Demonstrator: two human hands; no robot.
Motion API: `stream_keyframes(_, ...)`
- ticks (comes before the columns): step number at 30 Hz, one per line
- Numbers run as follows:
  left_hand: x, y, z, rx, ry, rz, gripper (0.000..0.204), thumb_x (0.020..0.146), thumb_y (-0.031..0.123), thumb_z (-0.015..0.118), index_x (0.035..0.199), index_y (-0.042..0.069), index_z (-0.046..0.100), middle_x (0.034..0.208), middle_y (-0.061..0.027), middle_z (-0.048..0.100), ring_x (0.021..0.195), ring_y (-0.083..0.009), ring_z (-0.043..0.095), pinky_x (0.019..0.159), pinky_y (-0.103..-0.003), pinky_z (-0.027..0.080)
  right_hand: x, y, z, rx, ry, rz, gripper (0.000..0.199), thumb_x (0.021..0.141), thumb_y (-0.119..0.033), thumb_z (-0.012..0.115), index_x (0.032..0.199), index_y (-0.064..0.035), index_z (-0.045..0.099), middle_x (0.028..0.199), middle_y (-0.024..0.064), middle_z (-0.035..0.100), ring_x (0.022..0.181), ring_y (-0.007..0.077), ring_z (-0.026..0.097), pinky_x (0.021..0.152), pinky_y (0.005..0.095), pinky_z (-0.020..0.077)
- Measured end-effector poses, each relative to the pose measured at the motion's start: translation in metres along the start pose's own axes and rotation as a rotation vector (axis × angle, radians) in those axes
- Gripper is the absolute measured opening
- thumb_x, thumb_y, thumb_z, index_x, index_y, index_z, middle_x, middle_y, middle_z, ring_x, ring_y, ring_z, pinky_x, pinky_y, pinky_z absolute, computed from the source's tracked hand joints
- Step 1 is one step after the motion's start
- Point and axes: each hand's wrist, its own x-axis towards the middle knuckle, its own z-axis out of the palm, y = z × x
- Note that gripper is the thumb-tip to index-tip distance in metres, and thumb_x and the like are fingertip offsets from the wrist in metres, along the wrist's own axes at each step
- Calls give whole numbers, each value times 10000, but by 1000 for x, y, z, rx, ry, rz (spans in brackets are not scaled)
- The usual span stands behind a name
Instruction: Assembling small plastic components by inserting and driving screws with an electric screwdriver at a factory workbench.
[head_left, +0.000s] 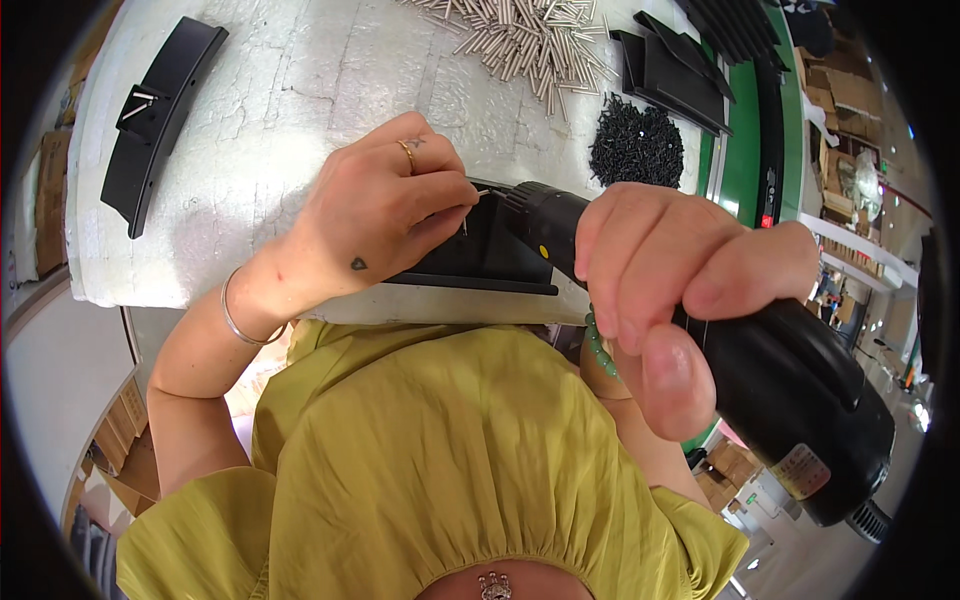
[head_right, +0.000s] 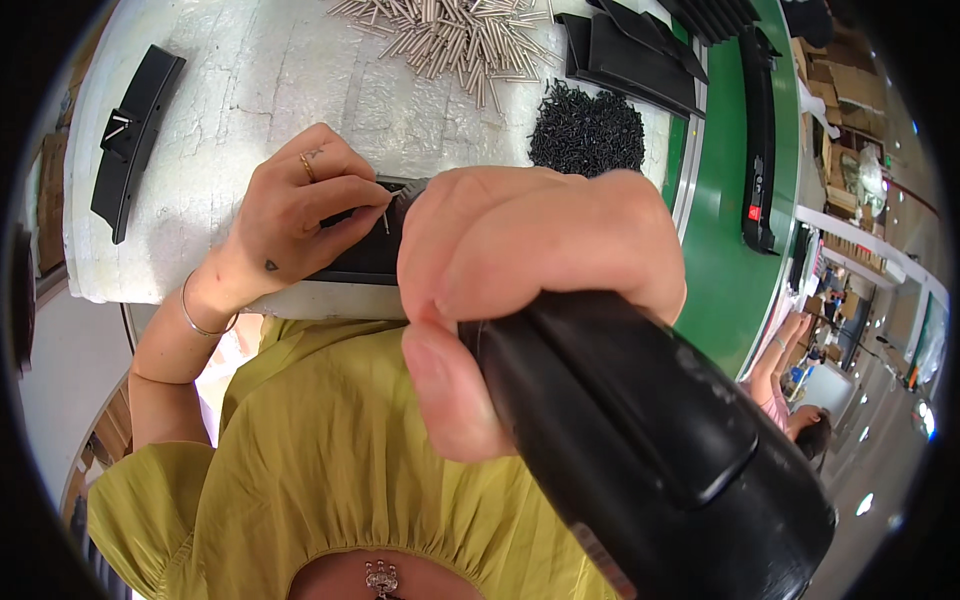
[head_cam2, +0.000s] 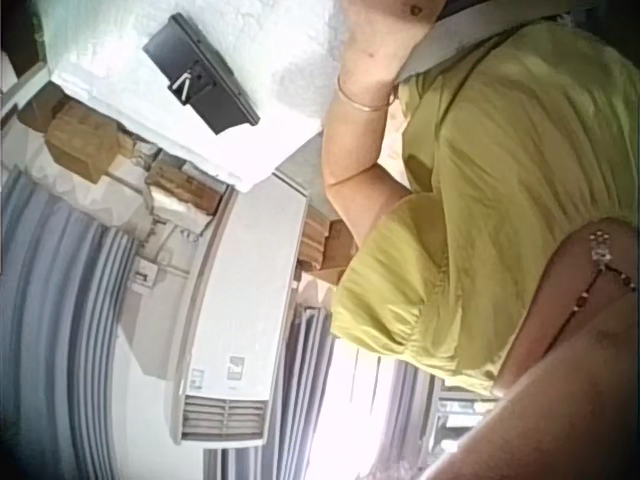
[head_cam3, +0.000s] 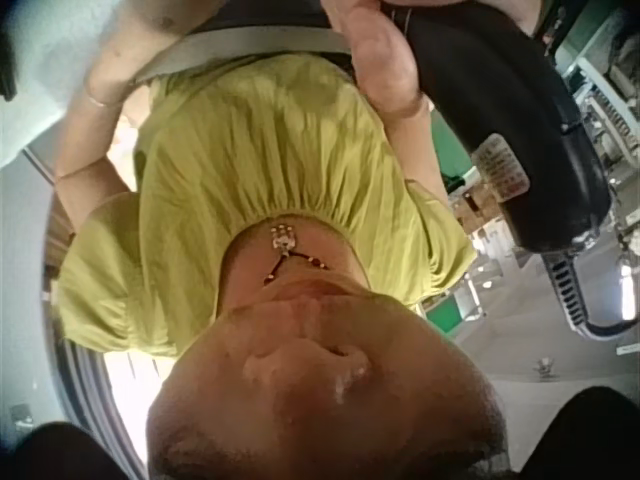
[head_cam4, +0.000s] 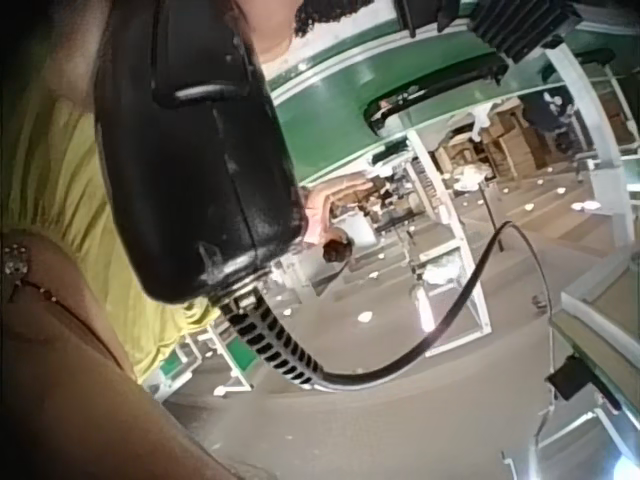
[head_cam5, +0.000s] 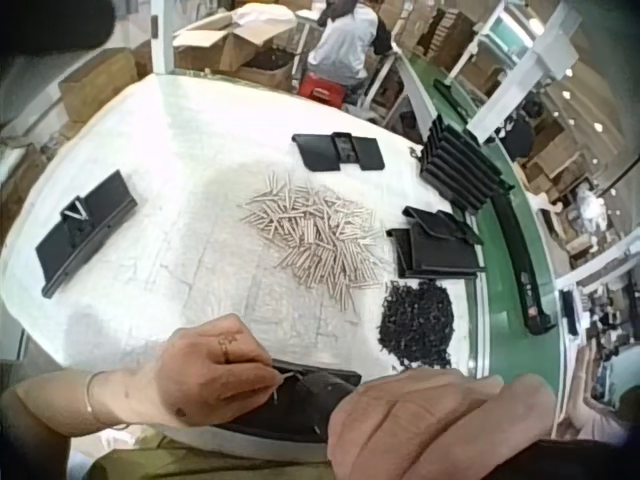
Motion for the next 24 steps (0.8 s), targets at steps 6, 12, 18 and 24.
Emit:
stream_keyframes(6,-2,2,2,-7,-8,11,132,674,32,694,767,83,615,820,5,586,770,-204,544,595,-323,478,6,-2,5,-61,17,48,266,804,-92,595,953,-111,376,624,18,489,506,126,456,557,304,381)
stream_keyframes(12,-4,2,8,-13,9,-8,109,696,46,682,758,83,599,882,16,595,775,-204,550,605,-320,485,3,1,12,-52,117,-2,240,797,-79,557,956,-92,378,620,22,474,497,123,436,537,292,369)
stream_keyframes(18,2,0,6,51,-29,37,94,710,89,685,755,77,603,889,16,610,805,-203,563,626,-318,496,9,1,-9,168,78,-114,312,739,-63,529,1035,-74,431,623,-21,438,511,101,414,560,275,360)
stream_keyframes(24,-2,30,-9,194,-434,-79,766,583,212,818,1255,120,463,1266,-130,455,1132,-324,442,931,-443,371,-2,-28,-33,194,344,-313,346,776,-147,500,1113,-71,486,631,-48,425,540,76,423,585,272,330)
